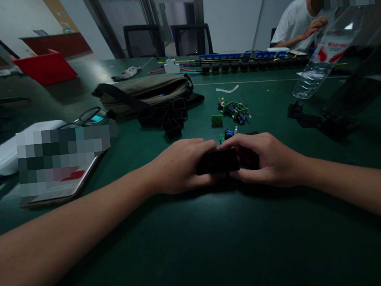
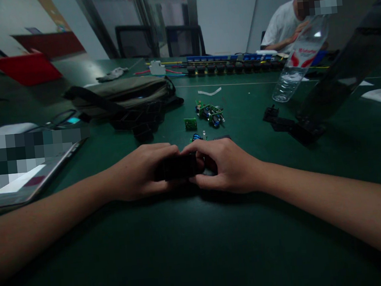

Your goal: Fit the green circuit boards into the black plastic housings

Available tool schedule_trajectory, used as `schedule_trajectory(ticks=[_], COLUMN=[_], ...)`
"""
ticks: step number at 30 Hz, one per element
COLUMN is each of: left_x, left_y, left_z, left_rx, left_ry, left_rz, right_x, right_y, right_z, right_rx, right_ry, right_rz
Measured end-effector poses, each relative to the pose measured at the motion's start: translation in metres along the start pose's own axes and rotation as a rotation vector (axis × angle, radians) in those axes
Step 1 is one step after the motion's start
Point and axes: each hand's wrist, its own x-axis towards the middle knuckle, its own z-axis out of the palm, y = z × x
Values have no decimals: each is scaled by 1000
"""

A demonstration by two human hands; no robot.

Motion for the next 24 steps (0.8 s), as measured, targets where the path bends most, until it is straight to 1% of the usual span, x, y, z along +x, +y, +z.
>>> schedule_trajectory(ticks=[24], left_x=[0], left_y=[0], left_z=[0], left_rx=[28], left_ry=[1], left_rz=[1], right_x=[-1], right_y=[-1], right_z=[0], right_rx=[-15], right_ry=[-11], right_rz=[12])
